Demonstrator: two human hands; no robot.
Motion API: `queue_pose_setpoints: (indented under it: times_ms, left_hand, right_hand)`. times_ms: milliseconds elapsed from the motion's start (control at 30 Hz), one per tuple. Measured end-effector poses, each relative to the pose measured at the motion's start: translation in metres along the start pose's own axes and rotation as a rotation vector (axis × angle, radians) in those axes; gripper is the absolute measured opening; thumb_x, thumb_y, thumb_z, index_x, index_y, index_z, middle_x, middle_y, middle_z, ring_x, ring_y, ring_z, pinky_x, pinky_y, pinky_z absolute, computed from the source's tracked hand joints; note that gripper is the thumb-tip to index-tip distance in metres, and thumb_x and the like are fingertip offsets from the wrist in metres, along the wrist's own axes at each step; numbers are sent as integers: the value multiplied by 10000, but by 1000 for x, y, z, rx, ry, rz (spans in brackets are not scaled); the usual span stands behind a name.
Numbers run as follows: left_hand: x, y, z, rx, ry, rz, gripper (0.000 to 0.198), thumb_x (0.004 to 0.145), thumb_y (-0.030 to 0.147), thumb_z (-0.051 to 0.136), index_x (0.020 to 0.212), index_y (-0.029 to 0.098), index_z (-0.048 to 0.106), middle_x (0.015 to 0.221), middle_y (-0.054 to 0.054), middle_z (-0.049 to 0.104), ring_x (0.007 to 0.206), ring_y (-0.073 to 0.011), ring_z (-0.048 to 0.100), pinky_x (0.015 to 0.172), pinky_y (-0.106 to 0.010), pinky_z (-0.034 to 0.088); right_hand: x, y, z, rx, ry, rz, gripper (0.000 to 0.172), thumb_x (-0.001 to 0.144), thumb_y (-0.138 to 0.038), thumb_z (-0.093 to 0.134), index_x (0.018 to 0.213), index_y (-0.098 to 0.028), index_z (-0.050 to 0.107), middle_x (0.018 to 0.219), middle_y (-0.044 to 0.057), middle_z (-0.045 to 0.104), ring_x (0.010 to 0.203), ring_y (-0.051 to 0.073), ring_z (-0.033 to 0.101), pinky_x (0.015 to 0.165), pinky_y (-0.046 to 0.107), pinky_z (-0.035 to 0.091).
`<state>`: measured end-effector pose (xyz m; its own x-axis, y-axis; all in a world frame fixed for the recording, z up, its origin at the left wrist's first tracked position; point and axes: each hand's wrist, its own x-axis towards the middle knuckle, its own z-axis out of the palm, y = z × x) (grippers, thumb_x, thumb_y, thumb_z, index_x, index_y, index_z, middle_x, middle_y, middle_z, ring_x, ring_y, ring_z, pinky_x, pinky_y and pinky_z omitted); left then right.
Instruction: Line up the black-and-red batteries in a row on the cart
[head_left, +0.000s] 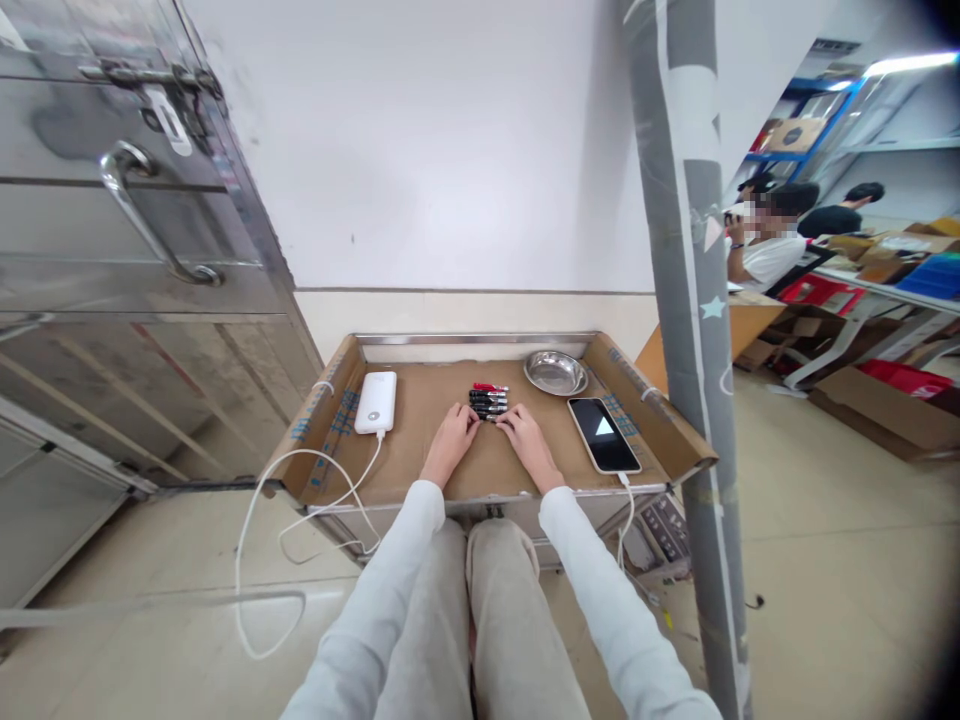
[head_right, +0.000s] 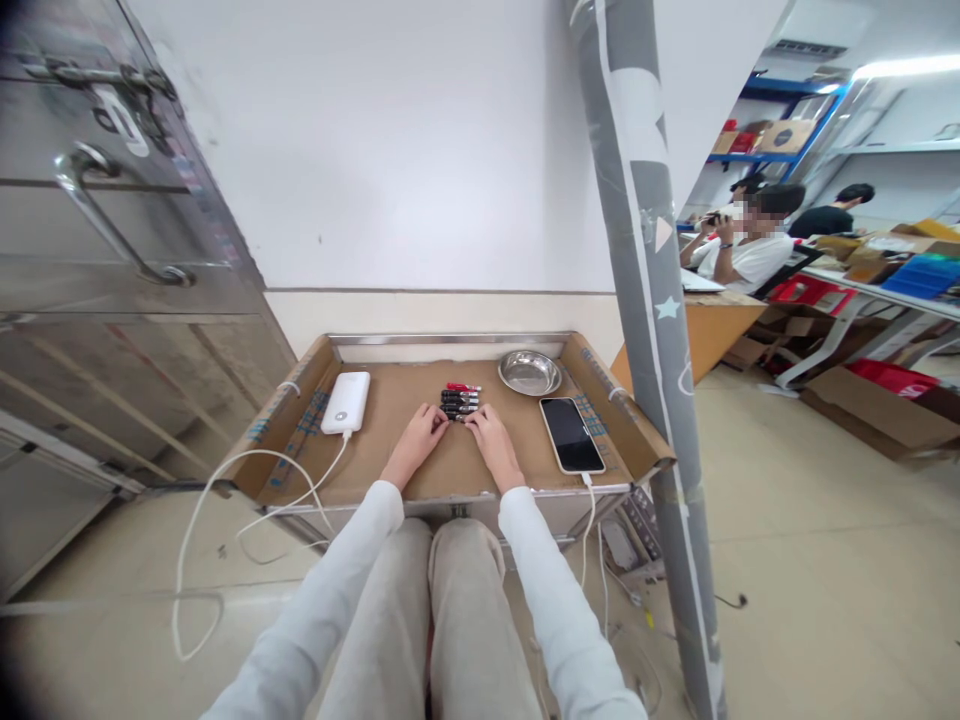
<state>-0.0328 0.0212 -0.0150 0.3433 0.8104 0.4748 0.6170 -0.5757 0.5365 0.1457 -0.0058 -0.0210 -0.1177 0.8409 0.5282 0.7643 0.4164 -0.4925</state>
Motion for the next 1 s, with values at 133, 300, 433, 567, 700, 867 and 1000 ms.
queue_pose_setpoints:
  times_ms: [133, 300, 433, 567, 700, 867, 1000]
  left_hand:
    - [7, 0, 1, 82, -1, -5, 55, 873, 177, 465, 878, 180, 520, 861, -31, 516, 777, -159, 542, 769, -315, 471]
    - [10, 3, -2, 175, 15, 7, 61, 876, 190, 463, 880, 186, 524, 866, -34, 528, 789, -160, 550, 765, -298, 458]
    - [12, 2, -7, 281, 113, -103, 94, 884, 193, 434, 915, 180, 521, 907, -59, 551, 809, -178, 560, 758, -306, 449]
    - [20, -6, -9, 477, 137, -263, 119, 857, 149, 428, 918, 140, 529, 939, -116, 557, 882, -238, 549, 769, -350, 435]
    - [26, -11, -9, 553, 91, -295, 143, 861, 143, 408, 924, 131, 537, 958, -126, 558, 914, -250, 538, 783, -356, 423]
    - [24, -13, -8, 518, 83, -306, 133, 869, 150, 415, 934, 145, 531, 958, -101, 562, 913, -233, 543, 776, -336, 423]
    - [24, -13, -9, 467, 117, -317, 121, 869, 143, 417, 914, 142, 530, 949, -105, 563, 913, -230, 546, 789, -341, 428]
  right_hand:
    - [10, 1, -1, -47, 4, 15, 235, 930, -233, 394, 901, -204, 625, 894, 60, 551, 876, 192, 555, 827, 333, 462]
    - [15, -3, -6, -106, 17, 13, 208, 928, -232, 384, 945, -206, 590, 928, 65, 561, 898, 193, 550, 838, 321, 448]
    - [15, -4, -9, -216, 95, 55, 233, 926, -187, 336, 998, -183, 557, 952, 84, 563, 913, 203, 529, 852, 327, 420]
    - [19, 3, -4, -402, 76, 149, 237, 882, -121, 355, 995, -152, 561, 959, 111, 555, 906, 223, 505, 821, 336, 398]
    - [21, 10, 1, -458, 33, 193, 222, 853, -107, 391, 993, -146, 559, 979, 110, 550, 905, 221, 489, 803, 326, 382]
    - [19, 10, 0, -434, 18, 191, 230, 853, -109, 387, 998, -155, 558, 990, 103, 551, 924, 218, 485, 806, 322, 372]
    - [19, 4, -5, -386, 35, 180, 252, 852, -95, 366, 1005, -156, 557, 986, 103, 567, 928, 222, 497, 811, 331, 377]
